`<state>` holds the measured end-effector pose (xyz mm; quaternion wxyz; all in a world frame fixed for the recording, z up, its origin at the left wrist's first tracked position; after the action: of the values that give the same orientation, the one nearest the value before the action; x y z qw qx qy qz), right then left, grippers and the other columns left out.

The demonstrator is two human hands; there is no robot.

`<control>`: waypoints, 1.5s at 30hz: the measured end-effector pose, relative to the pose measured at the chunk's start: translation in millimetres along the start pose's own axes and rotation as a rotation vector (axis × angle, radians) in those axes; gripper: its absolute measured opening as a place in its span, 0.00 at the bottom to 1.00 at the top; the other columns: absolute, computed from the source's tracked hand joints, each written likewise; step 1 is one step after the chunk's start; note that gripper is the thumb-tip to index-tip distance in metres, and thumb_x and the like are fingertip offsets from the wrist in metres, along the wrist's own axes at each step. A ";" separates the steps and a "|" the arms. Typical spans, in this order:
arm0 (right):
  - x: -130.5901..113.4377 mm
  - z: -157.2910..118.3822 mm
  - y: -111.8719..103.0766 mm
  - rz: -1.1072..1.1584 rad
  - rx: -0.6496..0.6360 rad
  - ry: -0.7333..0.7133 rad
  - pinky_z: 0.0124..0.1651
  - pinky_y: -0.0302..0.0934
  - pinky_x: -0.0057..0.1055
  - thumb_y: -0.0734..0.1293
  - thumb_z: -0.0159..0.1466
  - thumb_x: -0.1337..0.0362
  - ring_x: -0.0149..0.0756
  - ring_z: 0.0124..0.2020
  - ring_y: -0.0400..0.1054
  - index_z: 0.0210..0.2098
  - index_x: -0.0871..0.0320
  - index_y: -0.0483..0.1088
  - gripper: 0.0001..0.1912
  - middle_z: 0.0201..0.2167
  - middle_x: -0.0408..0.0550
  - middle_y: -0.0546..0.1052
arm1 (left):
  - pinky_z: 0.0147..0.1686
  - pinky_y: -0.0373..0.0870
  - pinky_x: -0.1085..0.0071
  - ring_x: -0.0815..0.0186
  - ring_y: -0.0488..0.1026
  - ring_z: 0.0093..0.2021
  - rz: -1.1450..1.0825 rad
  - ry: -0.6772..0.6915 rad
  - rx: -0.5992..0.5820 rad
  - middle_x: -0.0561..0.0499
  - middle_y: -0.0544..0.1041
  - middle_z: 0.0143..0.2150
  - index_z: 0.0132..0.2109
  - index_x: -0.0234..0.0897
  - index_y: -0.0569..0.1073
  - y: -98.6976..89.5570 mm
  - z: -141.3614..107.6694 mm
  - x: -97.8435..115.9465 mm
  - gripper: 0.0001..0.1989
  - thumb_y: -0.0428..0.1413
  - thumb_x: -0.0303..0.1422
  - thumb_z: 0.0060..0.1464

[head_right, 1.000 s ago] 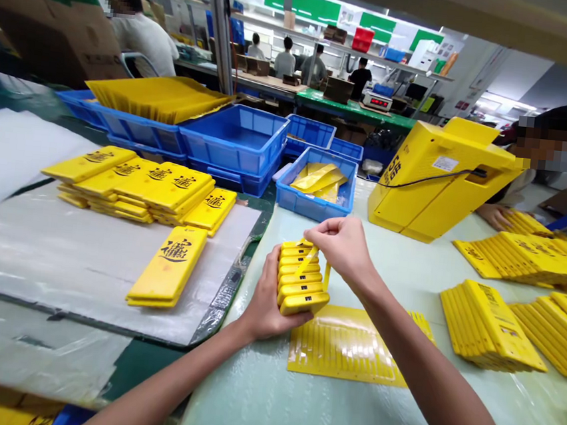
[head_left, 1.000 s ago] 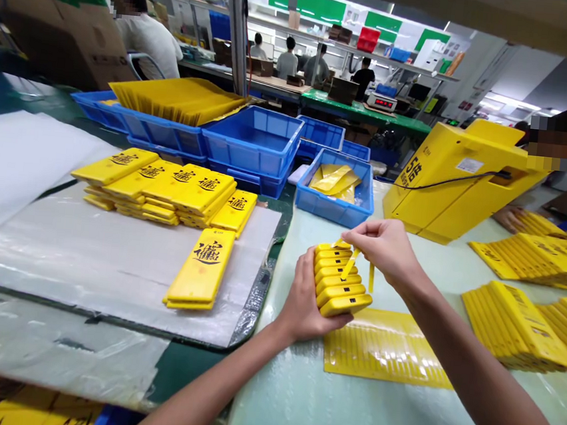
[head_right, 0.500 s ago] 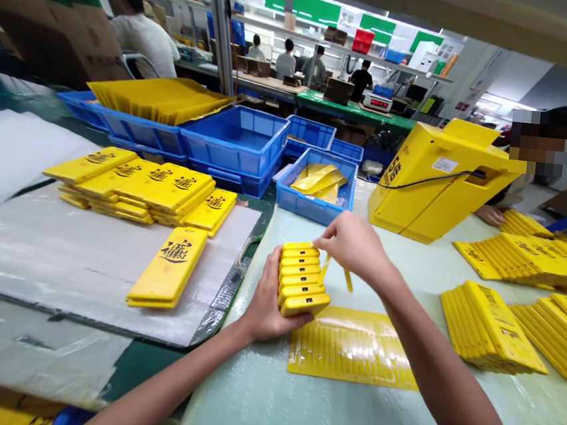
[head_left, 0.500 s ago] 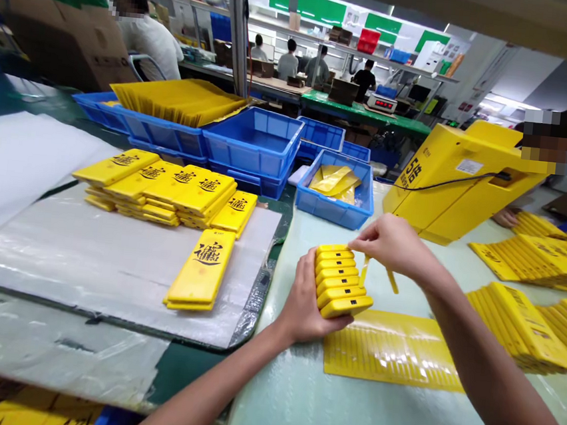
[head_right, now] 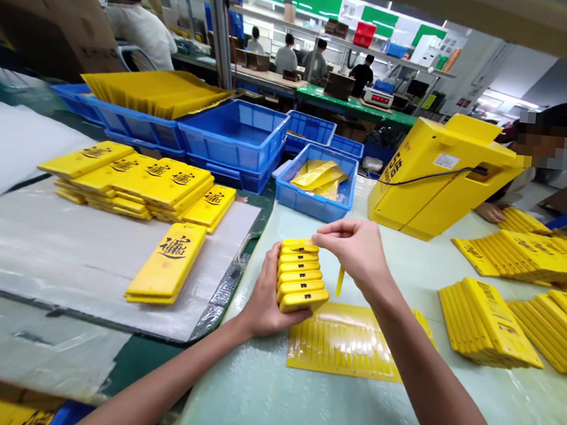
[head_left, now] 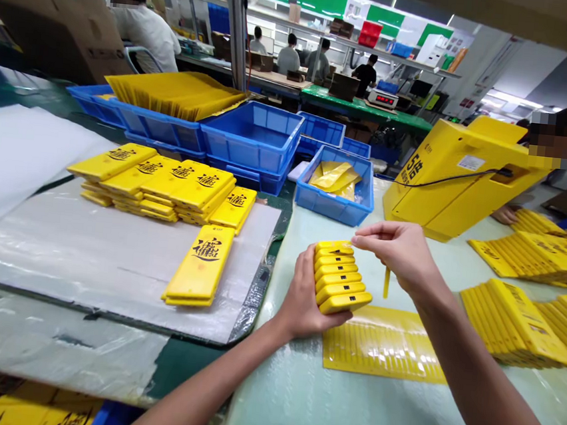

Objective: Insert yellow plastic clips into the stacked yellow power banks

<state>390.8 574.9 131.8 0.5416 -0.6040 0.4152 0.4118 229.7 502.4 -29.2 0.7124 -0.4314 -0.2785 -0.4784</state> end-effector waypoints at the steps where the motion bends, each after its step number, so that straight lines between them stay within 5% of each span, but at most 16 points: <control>1: -0.5 0.6 1.3 -0.003 -0.008 0.006 0.31 0.58 0.24 0.82 0.38 0.55 0.24 0.27 0.64 0.30 0.66 0.84 0.24 0.28 0.51 0.80 | 0.81 0.57 0.24 0.26 0.57 0.82 0.003 -0.003 -0.003 0.28 0.58 0.80 0.84 0.42 0.41 -0.3 0.0 -0.1 0.74 0.79 0.55 0.46; 13: 0.4 1.5 14.6 -0.102 -0.033 0.020 0.35 0.65 0.25 0.80 0.49 0.65 0.30 0.30 0.74 0.33 0.66 0.85 0.13 0.30 0.51 0.83 | 0.79 0.60 0.25 0.27 0.60 0.80 0.011 0.022 -0.005 0.28 0.59 0.78 0.84 0.39 0.41 -0.5 -0.5 -1.5 0.73 0.77 0.56 0.48; 17: -8.5 5.4 14.3 -0.453 -0.062 -0.077 0.41 0.65 0.29 0.79 0.55 0.71 0.34 0.34 0.76 0.32 0.64 0.86 0.05 0.31 0.51 0.84 | 0.79 0.59 0.23 0.26 0.59 0.80 0.015 0.001 -0.019 0.26 0.58 0.79 0.84 0.39 0.40 -1.0 -0.3 -3.9 0.74 0.77 0.57 0.48; 20: -22.9 10.8 -6.7 -0.710 0.008 -0.202 0.40 0.60 0.31 0.82 0.56 0.69 0.35 0.34 0.74 0.33 0.62 0.88 0.05 0.30 0.52 0.83 | 0.80 0.57 0.23 0.25 0.58 0.81 0.023 0.011 -0.034 0.26 0.57 0.80 0.84 0.39 0.40 -2.5 0.2 -3.2 0.74 0.77 0.59 0.49; 25: -21.3 13.9 -45.8 -0.219 -0.180 -0.141 0.38 0.67 0.29 0.87 0.47 0.52 0.33 0.33 0.75 0.37 0.61 0.89 0.24 0.35 0.52 0.85 | 0.81 0.58 0.28 0.29 0.59 0.82 0.009 0.041 -0.022 0.27 0.59 0.80 0.85 0.39 0.41 -4.1 0.7 0.6 0.73 0.76 0.59 0.50; 30: -0.2 -4.6 -28.9 0.150 0.052 -0.195 0.35 0.72 0.27 0.88 0.41 0.56 0.31 0.31 0.76 0.35 0.62 0.87 0.25 0.32 0.52 0.84 | 0.80 0.60 0.28 0.29 0.60 0.81 0.023 0.034 -0.020 0.28 0.59 0.79 0.84 0.39 0.40 -2.7 1.0 -0.5 0.73 0.78 0.56 0.49; 35: 12.3 -16.8 5.1 0.182 0.105 -0.215 0.37 0.75 0.24 0.85 0.46 0.60 0.30 0.32 0.78 0.35 0.63 0.87 0.19 0.33 0.52 0.84 | 0.80 0.58 0.27 0.27 0.59 0.81 0.053 0.033 -0.024 0.27 0.58 0.80 0.84 0.40 0.41 -2.3 1.1 -2.5 0.75 0.79 0.53 0.45; 45: 9.5 -20.7 18.9 0.140 0.056 -0.210 0.37 0.76 0.25 0.81 0.48 0.58 0.31 0.31 0.78 0.34 0.64 0.86 0.18 0.33 0.52 0.84 | 0.79 0.58 0.24 0.26 0.59 0.80 0.045 0.013 -0.027 0.26 0.56 0.80 0.83 0.39 0.39 -1.9 0.9 -1.6 0.74 0.77 0.58 0.48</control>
<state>376.8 552.5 118.4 0.5687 -0.5118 0.4088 0.4976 227.4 503.6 -29.4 0.7188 -0.4439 -0.2579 -0.4688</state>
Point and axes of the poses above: each hand's wrist, its own z-axis towards the middle knuckle, its own y-axis out of the palm, x = y × z, the point moved 4 cm from there along z, towards the middle knuckle
